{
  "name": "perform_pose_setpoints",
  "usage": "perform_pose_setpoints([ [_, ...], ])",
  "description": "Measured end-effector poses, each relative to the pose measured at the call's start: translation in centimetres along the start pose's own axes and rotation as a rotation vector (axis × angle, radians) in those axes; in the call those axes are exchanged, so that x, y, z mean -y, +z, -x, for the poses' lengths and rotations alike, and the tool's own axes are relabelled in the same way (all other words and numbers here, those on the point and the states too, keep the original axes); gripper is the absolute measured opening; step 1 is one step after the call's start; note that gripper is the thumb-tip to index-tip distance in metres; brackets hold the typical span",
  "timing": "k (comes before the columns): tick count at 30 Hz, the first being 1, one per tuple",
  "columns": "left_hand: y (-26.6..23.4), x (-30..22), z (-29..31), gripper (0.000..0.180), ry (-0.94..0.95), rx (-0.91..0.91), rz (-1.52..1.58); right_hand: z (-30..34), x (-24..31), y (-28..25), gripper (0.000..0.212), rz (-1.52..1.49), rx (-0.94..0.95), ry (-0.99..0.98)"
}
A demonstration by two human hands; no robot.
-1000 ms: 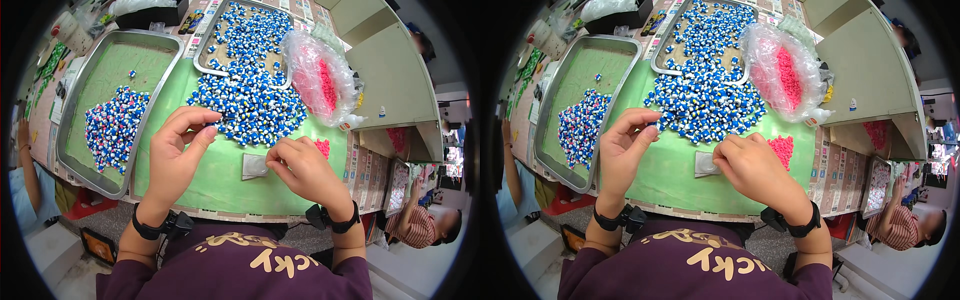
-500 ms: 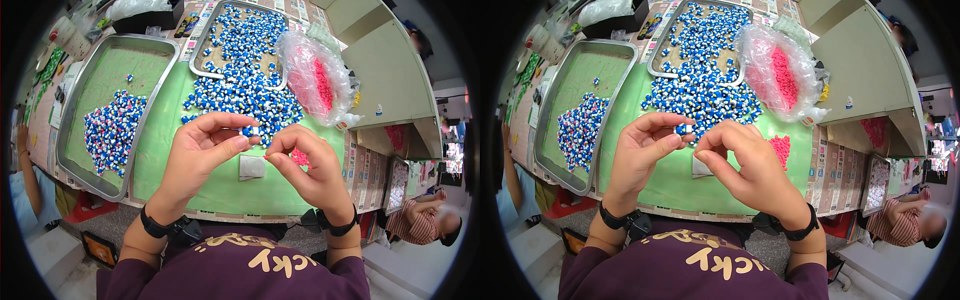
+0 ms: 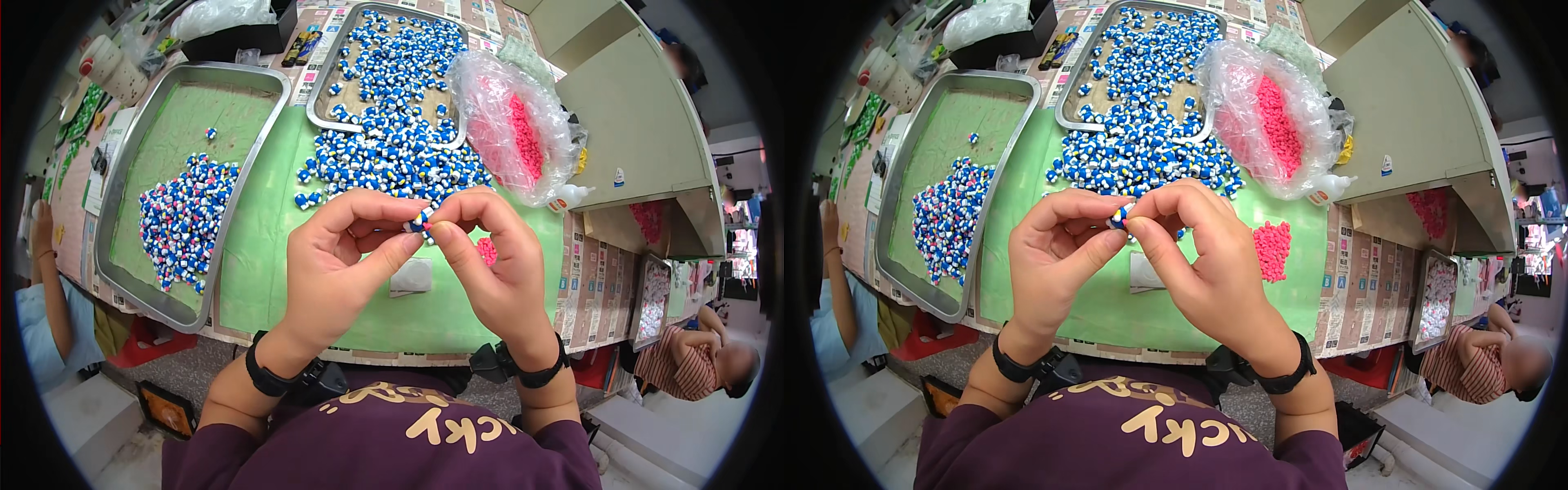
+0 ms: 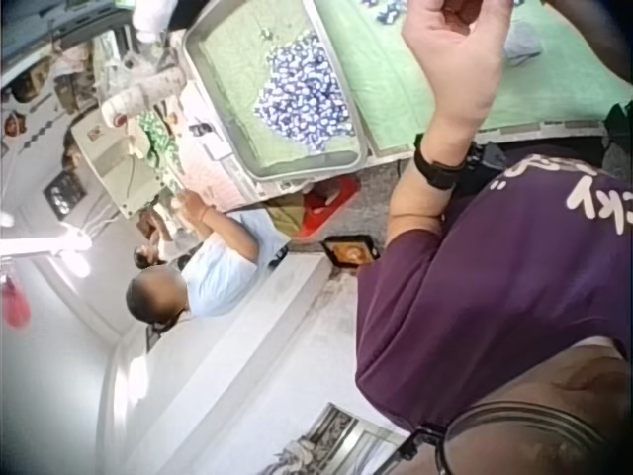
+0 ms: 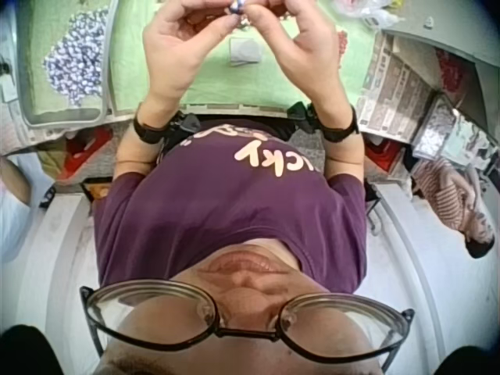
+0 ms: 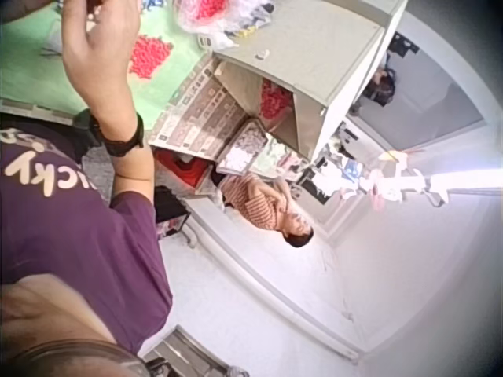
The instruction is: The person sits at a table and assembles small blue and white capsule-shaped candies by inserting pink cylindrical pieces into them. They pick up a capsule from a tray, insert a pink piece, and place the finished item into a separate tray. The process is repeated continuously throughout the clip.
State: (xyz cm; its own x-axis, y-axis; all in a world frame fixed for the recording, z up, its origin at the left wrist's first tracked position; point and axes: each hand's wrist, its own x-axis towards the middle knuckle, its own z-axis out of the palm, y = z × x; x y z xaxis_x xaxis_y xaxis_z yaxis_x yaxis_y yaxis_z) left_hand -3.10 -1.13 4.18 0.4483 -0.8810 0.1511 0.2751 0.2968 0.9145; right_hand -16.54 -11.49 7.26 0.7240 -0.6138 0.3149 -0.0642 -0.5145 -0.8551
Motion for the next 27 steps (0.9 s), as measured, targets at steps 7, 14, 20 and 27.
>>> perform_pose_setpoints([
  [7,0.6,0.7,0.5,0.026,0.244,-0.063,-0.251,0.5,0.3,0.8,0.011,-0.032,-0.043,0.07],
  [14,0.1,0.6,0.1,0.026,0.375,0.044,-0.389,1.4,-1.0,-0.1,0.025,-0.409,0.034,0.239],
  [20,-3.7,-1.2,1.1,0.021,0.393,-0.103,-0.602,2.1,-1.6,-6.2,0.015,-0.03,0.004,0.257],
  [27,-13.9,-5.0,4.4,0.02,0.288,-0.406,-1.049,6.0,-5.1,-7.5,0.008,0.672,0.328,0.116],
])
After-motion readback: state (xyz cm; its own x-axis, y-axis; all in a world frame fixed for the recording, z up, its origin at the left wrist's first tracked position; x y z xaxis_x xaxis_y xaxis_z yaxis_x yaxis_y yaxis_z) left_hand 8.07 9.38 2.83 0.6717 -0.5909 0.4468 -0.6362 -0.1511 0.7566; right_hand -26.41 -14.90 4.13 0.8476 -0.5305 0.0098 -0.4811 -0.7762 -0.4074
